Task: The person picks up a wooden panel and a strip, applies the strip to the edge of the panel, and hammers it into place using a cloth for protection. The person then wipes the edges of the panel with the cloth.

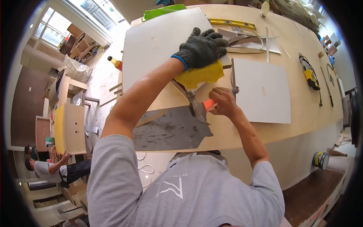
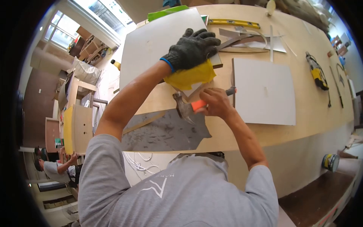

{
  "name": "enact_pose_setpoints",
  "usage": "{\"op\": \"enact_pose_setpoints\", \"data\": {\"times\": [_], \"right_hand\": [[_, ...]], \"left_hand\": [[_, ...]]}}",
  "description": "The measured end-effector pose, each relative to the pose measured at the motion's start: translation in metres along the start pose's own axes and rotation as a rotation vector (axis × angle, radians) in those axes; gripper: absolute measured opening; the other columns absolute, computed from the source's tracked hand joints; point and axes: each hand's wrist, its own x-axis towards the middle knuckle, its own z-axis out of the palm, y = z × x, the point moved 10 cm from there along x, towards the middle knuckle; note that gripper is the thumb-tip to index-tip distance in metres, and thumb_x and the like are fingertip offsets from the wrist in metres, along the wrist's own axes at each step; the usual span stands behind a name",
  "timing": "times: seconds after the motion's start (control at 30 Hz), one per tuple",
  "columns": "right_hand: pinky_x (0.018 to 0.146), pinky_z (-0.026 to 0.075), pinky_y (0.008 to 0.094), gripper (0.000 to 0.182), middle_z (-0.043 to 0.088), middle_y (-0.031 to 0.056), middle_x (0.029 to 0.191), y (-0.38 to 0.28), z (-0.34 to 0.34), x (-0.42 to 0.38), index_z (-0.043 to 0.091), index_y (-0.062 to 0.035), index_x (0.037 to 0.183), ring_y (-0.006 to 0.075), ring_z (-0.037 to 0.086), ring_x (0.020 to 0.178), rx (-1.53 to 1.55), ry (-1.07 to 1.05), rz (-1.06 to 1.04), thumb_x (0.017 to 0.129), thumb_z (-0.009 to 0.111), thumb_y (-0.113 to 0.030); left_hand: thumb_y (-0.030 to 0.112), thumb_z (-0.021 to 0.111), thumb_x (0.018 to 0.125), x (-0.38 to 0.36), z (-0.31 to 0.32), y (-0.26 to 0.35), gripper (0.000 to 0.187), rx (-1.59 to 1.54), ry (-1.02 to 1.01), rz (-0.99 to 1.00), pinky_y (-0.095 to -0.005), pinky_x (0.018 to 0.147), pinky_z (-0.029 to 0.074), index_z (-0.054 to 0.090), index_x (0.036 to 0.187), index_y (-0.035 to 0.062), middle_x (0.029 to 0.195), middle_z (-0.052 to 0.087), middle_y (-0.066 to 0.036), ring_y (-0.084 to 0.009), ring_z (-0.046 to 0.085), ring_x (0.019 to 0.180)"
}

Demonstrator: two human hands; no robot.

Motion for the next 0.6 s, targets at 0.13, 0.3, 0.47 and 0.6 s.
{"op": "enact_pose_setpoints", "data": {"times": [0.13, 0.3, 0.47, 0.6], "right_hand": [[0.054, 0.042, 0.0431, 0.051, 0.049, 0.0143, 0.064, 0.019, -0.009, -0.003, 0.052, -0.003, 0.074, 0.0381, 0.053, 0.059, 0.06, 0.078, 0.16, 0.088, 0.065, -0.051], [0.048, 0.037, 0.0378, 0.049, 0.049, 0.0137, 0.064, 0.003, -0.042, -0.043, 0.054, -0.0033, 0.077, 0.0304, 0.049, 0.052, 0.161, 0.213, 0.232, 0.088, 0.067, -0.049], [0.047, 0.038, 0.0286, 0.024, 0.052, 0.0032, 0.063, 0.046, -0.054, -0.076, 0.066, -0.0031, 0.097, 0.013, 0.047, 0.051, 0.187, 0.443, 0.5, 0.097, 0.062, -0.027], [0.054, 0.043, 0.0235, 0.026, 0.054, -0.002, 0.069, 0.108, -0.016, -0.087, 0.064, -0.001, 0.117, 0.0052, 0.049, 0.059, 0.645, 0.408, 0.884, 0.102, 0.056, -0.02]], "left_hand": [[0.038, 0.053, 0.095, 0.0, -0.009, -0.011, 0.042, -0.101, 0.066, -0.088, -0.0442, 0.11, 0.032, 0.057, 0.131, 0.0152, 0.14, 0.053, -0.009, -0.0264, 0.045, 0.133], [0.046, 0.046, 0.096, -0.009, -0.002, -0.041, 0.056, -0.192, -0.024, -0.248, -0.0489, 0.118, 0.021, 0.047, 0.143, 0.0152, 0.152, 0.039, -0.015, -0.033, 0.034, 0.142], [0.057, 0.043, 0.096, -0.03, 0.003, -0.123, 0.065, -0.249, 0.026, -0.356, -0.0456, 0.119, 0.019, 0.046, 0.145, 0.0149, 0.154, 0.036, -0.016, -0.0334, 0.031, 0.144], [0.072, 0.038, 0.09, -0.068, 0.014, -0.234, 0.08, 0.019, -0.117, -0.71, -0.0542, 0.118, 0.015, 0.043, 0.147, 0.0158, 0.156, 0.034, -0.015, -0.0314, 0.029, 0.146]]}}
